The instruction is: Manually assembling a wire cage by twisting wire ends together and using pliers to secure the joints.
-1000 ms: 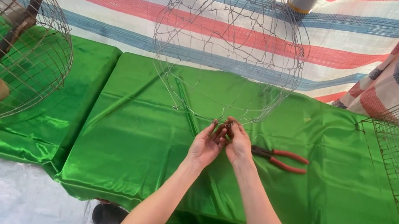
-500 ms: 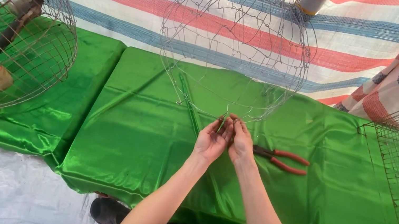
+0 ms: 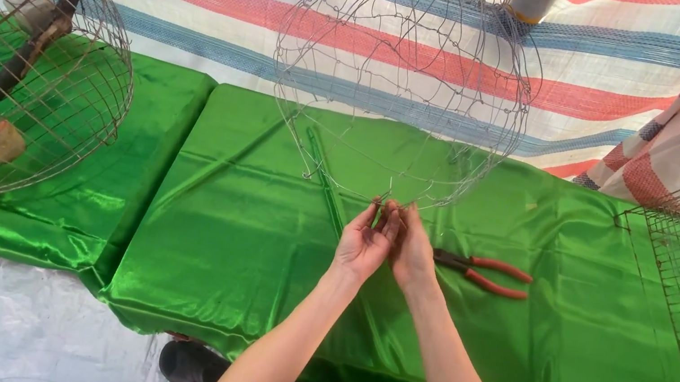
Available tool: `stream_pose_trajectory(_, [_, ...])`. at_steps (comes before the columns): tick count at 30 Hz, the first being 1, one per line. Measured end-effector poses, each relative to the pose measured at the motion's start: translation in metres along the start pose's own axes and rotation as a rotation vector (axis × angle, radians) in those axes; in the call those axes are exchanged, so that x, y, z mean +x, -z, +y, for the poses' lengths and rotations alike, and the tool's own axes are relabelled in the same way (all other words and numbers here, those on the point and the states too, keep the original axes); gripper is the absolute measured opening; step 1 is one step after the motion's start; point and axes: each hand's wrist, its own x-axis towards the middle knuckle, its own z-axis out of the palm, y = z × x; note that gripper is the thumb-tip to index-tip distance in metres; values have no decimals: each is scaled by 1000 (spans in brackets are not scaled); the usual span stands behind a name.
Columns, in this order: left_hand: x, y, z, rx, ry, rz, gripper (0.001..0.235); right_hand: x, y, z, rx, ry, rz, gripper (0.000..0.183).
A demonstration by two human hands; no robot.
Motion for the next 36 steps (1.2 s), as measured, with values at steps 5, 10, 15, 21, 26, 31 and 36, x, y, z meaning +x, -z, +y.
stream_pose_trajectory(5, [6, 7, 5, -43, -13, 11, 22, -21, 31, -24, -204, 171, 6, 22])
stream_pose_trajectory(10, [6, 13, -1, -88, -43, 18, 24, -39, 16, -86, -397, 335, -6, 32])
stream_pose_trajectory(15, [0, 5, 1, -34, -61, 36, 22, -38, 12, -66, -587, 394, 19, 29])
stream_pose_trajectory(21, [12, 16, 13, 102, -45, 55, 16, -34, -3, -48, -239, 122, 31, 38])
stream_pose_trajectory(26, [22, 27, 27, 266, -65, 97, 15, -4, -17, -20, 196, -177, -45, 37])
stream_pose_trajectory(31, [13, 11, 34, 347, -55, 161, 17, -6, -38, -17, 301, -135, -3, 30])
stream_pose_trajectory(36, [4, -1, 32, 458, -20, 261, 21, -3, -39, -6, 307, -85, 50, 19])
